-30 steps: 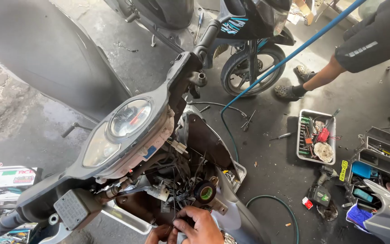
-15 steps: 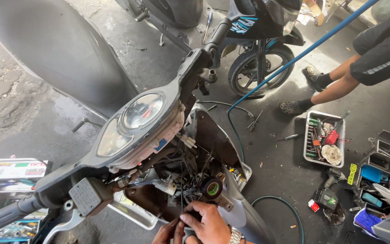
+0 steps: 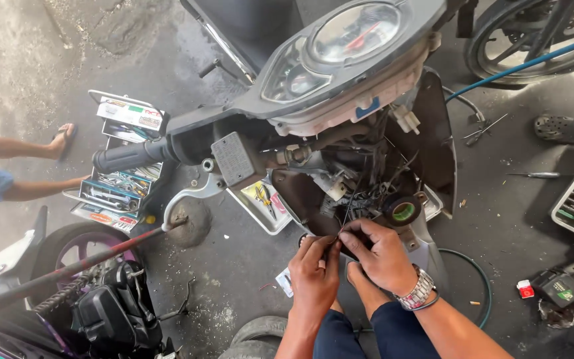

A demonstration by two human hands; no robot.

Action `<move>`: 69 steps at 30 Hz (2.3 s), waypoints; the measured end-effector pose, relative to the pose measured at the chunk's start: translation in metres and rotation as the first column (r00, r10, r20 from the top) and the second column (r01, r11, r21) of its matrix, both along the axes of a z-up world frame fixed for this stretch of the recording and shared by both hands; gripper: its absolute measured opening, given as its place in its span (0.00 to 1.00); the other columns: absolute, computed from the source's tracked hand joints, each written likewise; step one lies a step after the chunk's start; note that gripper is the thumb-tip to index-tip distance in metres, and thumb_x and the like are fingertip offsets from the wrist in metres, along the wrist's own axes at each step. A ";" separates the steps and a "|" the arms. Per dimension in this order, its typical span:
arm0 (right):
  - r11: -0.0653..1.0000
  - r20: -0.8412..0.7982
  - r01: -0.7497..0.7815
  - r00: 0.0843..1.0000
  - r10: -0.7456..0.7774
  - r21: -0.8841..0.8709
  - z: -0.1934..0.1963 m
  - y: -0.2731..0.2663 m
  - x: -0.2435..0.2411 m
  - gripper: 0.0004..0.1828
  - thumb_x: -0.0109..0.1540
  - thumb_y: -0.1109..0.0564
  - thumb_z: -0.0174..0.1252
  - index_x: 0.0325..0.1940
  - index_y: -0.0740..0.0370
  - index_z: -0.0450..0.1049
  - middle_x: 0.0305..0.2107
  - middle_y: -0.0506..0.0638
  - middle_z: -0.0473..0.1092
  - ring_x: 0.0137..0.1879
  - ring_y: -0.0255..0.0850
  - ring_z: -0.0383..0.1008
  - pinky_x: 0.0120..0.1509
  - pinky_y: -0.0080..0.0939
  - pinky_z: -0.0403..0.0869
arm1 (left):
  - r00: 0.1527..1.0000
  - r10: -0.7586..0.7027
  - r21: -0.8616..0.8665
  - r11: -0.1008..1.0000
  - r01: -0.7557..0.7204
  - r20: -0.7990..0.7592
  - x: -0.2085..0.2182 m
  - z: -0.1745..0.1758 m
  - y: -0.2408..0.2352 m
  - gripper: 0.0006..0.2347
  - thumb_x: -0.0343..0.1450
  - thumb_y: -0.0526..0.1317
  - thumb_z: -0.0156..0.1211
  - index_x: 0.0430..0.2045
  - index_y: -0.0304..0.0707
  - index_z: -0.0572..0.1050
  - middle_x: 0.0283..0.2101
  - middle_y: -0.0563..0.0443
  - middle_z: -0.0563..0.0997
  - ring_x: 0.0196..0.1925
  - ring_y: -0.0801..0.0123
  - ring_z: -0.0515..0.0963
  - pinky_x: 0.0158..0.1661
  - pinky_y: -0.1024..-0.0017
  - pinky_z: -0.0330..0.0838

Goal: The person is working on the wiring of a motorcycle, specifically focusing on the area near the front wheel and handlebars. They are seen handling wires and using electrical tape to secure connections.

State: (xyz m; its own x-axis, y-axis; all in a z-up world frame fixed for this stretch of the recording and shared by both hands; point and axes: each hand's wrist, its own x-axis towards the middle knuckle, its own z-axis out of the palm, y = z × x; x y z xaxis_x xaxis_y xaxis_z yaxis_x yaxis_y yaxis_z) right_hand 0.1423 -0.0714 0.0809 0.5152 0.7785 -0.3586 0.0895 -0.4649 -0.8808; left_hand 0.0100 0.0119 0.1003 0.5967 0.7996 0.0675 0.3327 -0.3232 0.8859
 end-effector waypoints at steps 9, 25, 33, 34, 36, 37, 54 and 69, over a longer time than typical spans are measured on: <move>0.991 -0.005 -0.087 0.996 0.088 0.105 -0.008 0.001 0.001 0.09 0.65 0.52 0.57 0.40 0.59 0.78 0.30 0.44 0.77 0.37 0.34 0.76 0.45 0.34 0.73 | 0.901 0.431 -0.994 -0.107 -0.003 -0.050 0.002 -0.041 0.006 0.09 0.65 0.30 0.51 0.18 0.47 0.62 0.20 0.61 0.60 0.21 0.80 0.56 0.21 0.80 0.45; 0.996 -0.264 0.059 0.964 -0.038 0.073 -0.016 -0.003 -0.002 0.09 0.65 0.57 0.59 0.42 0.65 0.79 0.29 0.47 0.76 0.35 0.31 0.71 0.40 0.31 0.73 | 0.997 0.050 0.430 0.900 -0.072 0.061 -0.005 -0.018 -0.013 0.03 0.71 0.28 0.65 0.36 0.29 0.78 0.34 0.44 0.81 0.31 0.59 0.82 0.33 0.67 0.77; 0.998 -0.291 0.051 0.956 -0.040 0.030 -0.013 -0.003 0.003 0.09 0.65 0.57 0.59 0.43 0.66 0.80 0.28 0.47 0.76 0.34 0.30 0.71 0.38 0.32 0.72 | 0.995 0.056 0.375 0.923 -0.083 0.083 -0.006 -0.024 -0.008 0.07 0.70 0.30 0.68 0.39 0.29 0.78 0.39 0.43 0.83 0.39 0.61 0.84 0.40 0.68 0.80; 0.997 -0.316 0.049 0.948 -0.030 0.052 -0.015 -0.004 0.003 0.09 0.65 0.58 0.59 0.42 0.66 0.79 0.27 0.46 0.74 0.34 0.30 0.69 0.38 0.31 0.71 | 0.996 0.028 0.423 0.904 -0.062 0.087 -0.005 -0.023 -0.006 0.07 0.71 0.30 0.67 0.41 0.28 0.78 0.39 0.42 0.82 0.38 0.59 0.84 0.39 0.66 0.79; 0.996 -0.339 0.043 0.941 -0.016 0.074 -0.016 -0.004 0.004 0.08 0.66 0.58 0.58 0.42 0.67 0.78 0.27 0.46 0.72 0.33 0.30 0.67 0.37 0.31 0.70 | 0.996 0.003 0.469 0.882 -0.046 0.092 -0.004 -0.023 -0.001 0.07 0.72 0.30 0.66 0.42 0.26 0.78 0.40 0.40 0.82 0.37 0.57 0.83 0.39 0.65 0.79; 0.996 -0.317 0.026 0.949 0.000 0.080 -0.015 -0.004 0.005 0.08 0.66 0.58 0.58 0.40 0.66 0.78 0.25 0.45 0.70 0.32 0.30 0.64 0.36 0.32 0.68 | 0.993 -0.041 0.475 0.880 -0.018 0.114 -0.004 -0.024 0.002 0.07 0.72 0.29 0.66 0.42 0.26 0.77 0.41 0.39 0.81 0.36 0.56 0.83 0.38 0.64 0.78; 0.986 -0.084 -0.075 0.993 0.088 0.152 -0.012 -0.003 0.006 0.05 0.64 0.57 0.60 0.38 0.61 0.78 0.31 0.46 0.77 0.38 0.34 0.76 0.46 0.34 0.74 | 0.836 0.546 -0.990 -0.135 0.037 -0.043 0.005 -0.039 -0.009 0.06 0.68 0.24 0.50 0.22 0.33 0.66 0.23 0.43 0.70 0.20 0.73 0.67 0.14 0.83 0.48; 0.987 -0.343 0.046 0.939 0.009 0.152 -0.017 -0.002 0.007 0.06 0.64 0.61 0.59 0.40 0.68 0.78 0.27 0.50 0.76 0.33 0.33 0.74 0.39 0.32 0.75 | 0.993 -0.108 0.275 0.957 0.090 0.050 -0.004 -0.037 -0.011 0.05 0.77 0.32 0.55 0.41 0.29 0.75 0.39 0.40 0.79 0.36 0.51 0.80 0.37 0.61 0.75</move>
